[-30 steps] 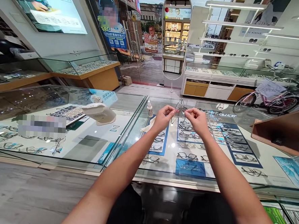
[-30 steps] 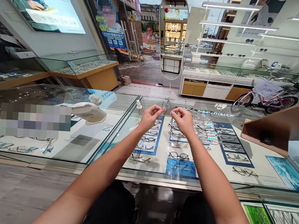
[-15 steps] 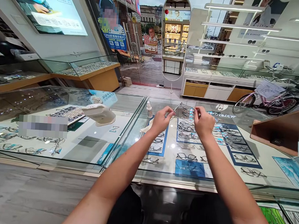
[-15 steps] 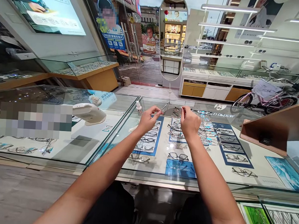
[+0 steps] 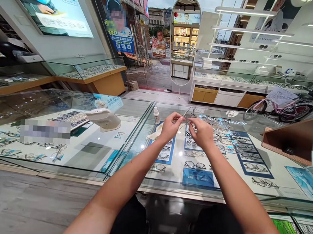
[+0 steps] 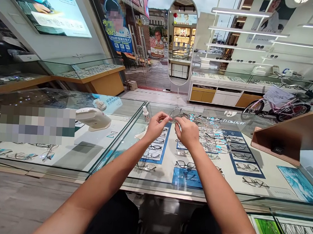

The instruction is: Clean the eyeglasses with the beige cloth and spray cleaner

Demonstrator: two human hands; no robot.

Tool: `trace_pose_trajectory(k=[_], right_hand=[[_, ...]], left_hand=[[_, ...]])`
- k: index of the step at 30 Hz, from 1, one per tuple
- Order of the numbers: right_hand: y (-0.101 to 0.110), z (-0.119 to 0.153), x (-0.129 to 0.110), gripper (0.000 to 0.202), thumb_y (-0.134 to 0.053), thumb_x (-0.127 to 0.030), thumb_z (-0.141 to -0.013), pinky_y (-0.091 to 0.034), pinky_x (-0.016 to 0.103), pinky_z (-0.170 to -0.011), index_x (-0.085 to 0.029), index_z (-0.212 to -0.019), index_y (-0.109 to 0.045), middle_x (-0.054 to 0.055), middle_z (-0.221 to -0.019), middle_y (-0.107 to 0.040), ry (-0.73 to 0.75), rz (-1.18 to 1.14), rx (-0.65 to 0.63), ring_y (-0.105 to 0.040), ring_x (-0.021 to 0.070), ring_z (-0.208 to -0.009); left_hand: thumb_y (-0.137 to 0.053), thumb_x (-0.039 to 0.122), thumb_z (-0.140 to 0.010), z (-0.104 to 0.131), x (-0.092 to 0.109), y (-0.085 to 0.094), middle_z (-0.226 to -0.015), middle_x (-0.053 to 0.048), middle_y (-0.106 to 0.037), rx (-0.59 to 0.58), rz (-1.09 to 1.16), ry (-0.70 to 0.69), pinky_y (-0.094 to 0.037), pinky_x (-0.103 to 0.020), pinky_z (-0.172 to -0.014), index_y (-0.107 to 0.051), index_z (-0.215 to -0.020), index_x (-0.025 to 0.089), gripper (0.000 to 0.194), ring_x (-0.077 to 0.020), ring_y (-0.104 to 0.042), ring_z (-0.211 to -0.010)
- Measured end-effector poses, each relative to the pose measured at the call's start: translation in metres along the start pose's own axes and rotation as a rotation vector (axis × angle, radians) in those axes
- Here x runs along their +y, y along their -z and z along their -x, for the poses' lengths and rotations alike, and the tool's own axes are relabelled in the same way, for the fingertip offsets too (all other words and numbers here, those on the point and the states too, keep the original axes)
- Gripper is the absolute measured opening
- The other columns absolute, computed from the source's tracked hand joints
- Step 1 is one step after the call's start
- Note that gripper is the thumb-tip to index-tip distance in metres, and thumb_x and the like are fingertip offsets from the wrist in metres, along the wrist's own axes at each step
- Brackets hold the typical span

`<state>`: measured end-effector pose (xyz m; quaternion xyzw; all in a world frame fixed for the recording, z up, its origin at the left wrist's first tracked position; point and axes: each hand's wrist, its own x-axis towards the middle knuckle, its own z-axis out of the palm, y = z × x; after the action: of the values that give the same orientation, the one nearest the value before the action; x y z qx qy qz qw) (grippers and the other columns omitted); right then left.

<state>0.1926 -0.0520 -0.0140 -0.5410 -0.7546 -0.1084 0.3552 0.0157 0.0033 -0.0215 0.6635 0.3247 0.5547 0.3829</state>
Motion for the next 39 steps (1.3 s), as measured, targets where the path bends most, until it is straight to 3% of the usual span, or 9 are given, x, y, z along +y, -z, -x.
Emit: trace_pose_trajectory(k=[5, 9, 14, 17, 21, 26, 33, 39], right_hand=[[0.001, -0.003, 0.005, 0.019, -0.056, -0.026, -0.103, -0.035, 0.037, -0.08, -0.02, -0.11, -0.073, 0.009, -0.104, -0.08, -0.019, 0.055, -0.025, -0.067, 0.0262, -0.095], [0.005, -0.004, 0.007, 0.014, -0.06, -0.025, -0.101, -0.03, 0.039, -0.08, -0.021, -0.102, -0.073, 0.009, -0.099, -0.08, -0.062, 0.122, -0.057, -0.062, 0.0274, -0.093], [0.008, -0.003, 0.006, 0.01, -0.062, -0.022, -0.097, -0.03, 0.041, -0.082, -0.021, -0.094, -0.072, 0.01, -0.097, -0.08, -0.101, 0.151, -0.1, -0.059, 0.0287, -0.095], [0.009, -0.003, 0.002, 0.009, -0.064, -0.023, -0.095, -0.032, 0.042, -0.083, -0.021, -0.09, -0.071, 0.01, -0.097, -0.079, -0.089, 0.153, -0.105, -0.058, 0.03, -0.096], [0.006, -0.002, -0.006, 0.018, -0.07, -0.04, -0.093, -0.04, 0.044, -0.088, -0.022, -0.1, -0.073, 0.01, -0.103, -0.074, -0.095, -0.032, -0.039, -0.06, 0.0308, -0.098], [-0.003, -0.001, -0.013, 0.037, -0.068, -0.045, -0.097, -0.049, 0.049, -0.101, -0.023, -0.127, -0.072, 0.012, -0.116, -0.071, -0.115, -0.321, 0.057, -0.064, 0.0326, -0.112], [-0.01, -0.001, -0.013, 0.025, -0.068, -0.039, -0.098, -0.051, 0.05, -0.105, -0.026, -0.119, -0.075, 0.011, -0.125, -0.075, -0.1, -0.533, 0.134, -0.066, 0.0308, -0.119], [-0.012, 0.0, -0.016, 0.022, -0.07, -0.038, -0.095, -0.053, 0.043, -0.087, -0.026, -0.112, -0.076, 0.008, -0.114, -0.08, -0.22, -0.675, 0.15, -0.07, 0.0279, -0.105]], left_hand=[[-0.07, 0.045, -0.095, -0.002, -0.006, 0.001, -0.101, -0.009, -0.078, 0.055, 0.046, 0.036, -0.054, -0.033, -0.085, -0.068, -0.092, 0.021, 0.025, -0.0217, -0.07, -0.1], [-0.075, 0.051, -0.09, -0.008, -0.007, 0.003, -0.103, -0.01, -0.077, 0.137, 0.183, 0.102, -0.059, -0.035, -0.085, -0.067, -0.091, 0.02, 0.032, -0.0211, -0.07, -0.099], [-0.085, 0.052, -0.081, -0.015, -0.006, 0.01, -0.105, -0.01, -0.076, 0.278, 0.34, 0.181, -0.062, -0.036, -0.083, -0.064, -0.09, 0.02, 0.04, -0.0216, -0.07, -0.103], [-0.086, 0.052, -0.079, -0.017, -0.006, 0.011, -0.106, -0.01, -0.076, 0.297, 0.371, 0.197, -0.062, -0.034, -0.082, -0.063, -0.089, 0.02, 0.041, -0.0211, -0.07, -0.103], [-0.085, 0.053, -0.081, -0.013, -0.006, 0.005, -0.104, -0.009, -0.075, 0.183, 0.304, 0.129, -0.061, -0.035, -0.088, -0.067, -0.091, 0.019, 0.04, -0.0199, -0.07, -0.102], [-0.084, 0.051, -0.083, -0.005, -0.006, -0.005, -0.13, -0.012, -0.07, 0.011, 0.276, 0.049, -0.057, -0.036, -0.094, -0.07, -0.088, 0.019, 0.035, -0.0247, -0.067, -0.119], [-0.09, 0.046, -0.074, -0.002, 0.003, -0.005, -0.144, -0.009, -0.066, -0.12, 0.467, 0.25, -0.055, -0.037, -0.097, -0.073, -0.087, 0.019, 0.034, -0.0227, -0.068, -0.116], [-0.09, 0.041, -0.072, -0.003, 0.005, -0.005, -0.136, -0.012, -0.073, -0.171, 0.463, 0.293, -0.047, -0.044, -0.113, -0.081, -0.085, 0.019, 0.027, -0.0309, -0.062, -0.134]])
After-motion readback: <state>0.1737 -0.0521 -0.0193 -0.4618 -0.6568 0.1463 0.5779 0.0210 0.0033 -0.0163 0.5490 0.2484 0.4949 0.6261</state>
